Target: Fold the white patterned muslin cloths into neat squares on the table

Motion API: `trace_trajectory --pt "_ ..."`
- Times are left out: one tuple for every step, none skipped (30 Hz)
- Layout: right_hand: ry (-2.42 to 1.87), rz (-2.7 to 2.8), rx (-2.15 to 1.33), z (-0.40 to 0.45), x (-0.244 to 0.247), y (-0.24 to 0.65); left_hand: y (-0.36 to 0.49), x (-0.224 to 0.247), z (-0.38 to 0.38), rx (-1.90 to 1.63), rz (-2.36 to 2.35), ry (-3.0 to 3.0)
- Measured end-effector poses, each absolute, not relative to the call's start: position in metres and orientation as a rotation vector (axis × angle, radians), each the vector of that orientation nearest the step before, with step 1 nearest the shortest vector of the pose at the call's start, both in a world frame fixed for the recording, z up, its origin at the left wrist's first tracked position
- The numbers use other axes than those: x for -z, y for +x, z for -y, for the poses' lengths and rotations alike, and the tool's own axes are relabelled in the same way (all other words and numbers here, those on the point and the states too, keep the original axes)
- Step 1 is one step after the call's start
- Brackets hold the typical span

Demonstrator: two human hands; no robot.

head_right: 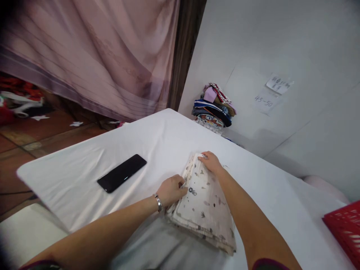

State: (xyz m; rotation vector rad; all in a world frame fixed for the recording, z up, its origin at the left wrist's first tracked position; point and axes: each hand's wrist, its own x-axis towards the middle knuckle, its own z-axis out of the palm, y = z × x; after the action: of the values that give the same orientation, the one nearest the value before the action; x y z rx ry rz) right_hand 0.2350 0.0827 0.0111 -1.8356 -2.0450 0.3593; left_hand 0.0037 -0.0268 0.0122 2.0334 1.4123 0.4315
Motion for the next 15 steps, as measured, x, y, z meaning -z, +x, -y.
trace_trajectory --pt "-1.845 2.021 -0.38 -0.084 -0.009 0.236 0.004 -0.012 0.027 -0.432 -1.415 2.042" --pt "-1.854 1.995 -0.393 -0.084 -0.006 0.237 0.004 -0.011 0.027 -0.431 -1.419 2.051" --pt "-1.855 1.974 -0.396 -0.084 -0.003 0.237 0.004 -0.01 0.027 -0.433 -1.422 2.061" --pt "-1.844 1.963 -0.388 -0.083 0.001 0.237 0.004 -0.01 0.028 -0.439 -1.422 2.074" --pt "-1.822 1.959 -0.374 -0.082 0.005 0.237 0.004 -0.009 0.028 -0.446 -1.421 2.087" --pt "-1.795 1.959 -0.36 -0.081 0.007 0.237 0.004 -0.009 0.029 -0.453 -1.419 2.098" --pt "-1.767 1.955 -0.354 -0.079 0.009 0.236 0.004 -0.009 0.03 -0.459 -1.415 2.11" --pt "-1.735 1.942 -0.357 -0.077 0.01 0.235 0.004 -0.009 0.031 -0.466 -1.408 2.127" --pt "-1.699 1.914 -0.368 -0.075 0.01 0.234 0.004 -0.01 0.033 -0.474 -1.398 2.149" --pt "-1.661 1.872 -0.386 -0.073 0.009 0.233 0.004 -0.011 0.034 -0.483 -1.384 2.177" --pt "-1.619 1.823 -0.408 -0.071 0.007 0.233 0.004 -0.012 0.035 -0.494 -1.37 2.208" --pt "-1.578 1.771 -0.432 -0.068 0.005 0.233 0.004 -0.013 0.037 -0.506 -1.351 2.24" --pt "-1.542 1.721 -0.465 -0.066 0.002 0.233 0.004 -0.015 0.038 -0.52 -1.331 2.27" --pt "-1.513 1.675 -0.511 -0.065 -0.001 0.234 0.005 -0.016 0.039 -0.534 -1.31 2.295" --pt "-1.489 1.638 -0.574 -0.063 -0.004 0.236 0.005 -0.017 0.04 -0.547 -1.291 2.314"
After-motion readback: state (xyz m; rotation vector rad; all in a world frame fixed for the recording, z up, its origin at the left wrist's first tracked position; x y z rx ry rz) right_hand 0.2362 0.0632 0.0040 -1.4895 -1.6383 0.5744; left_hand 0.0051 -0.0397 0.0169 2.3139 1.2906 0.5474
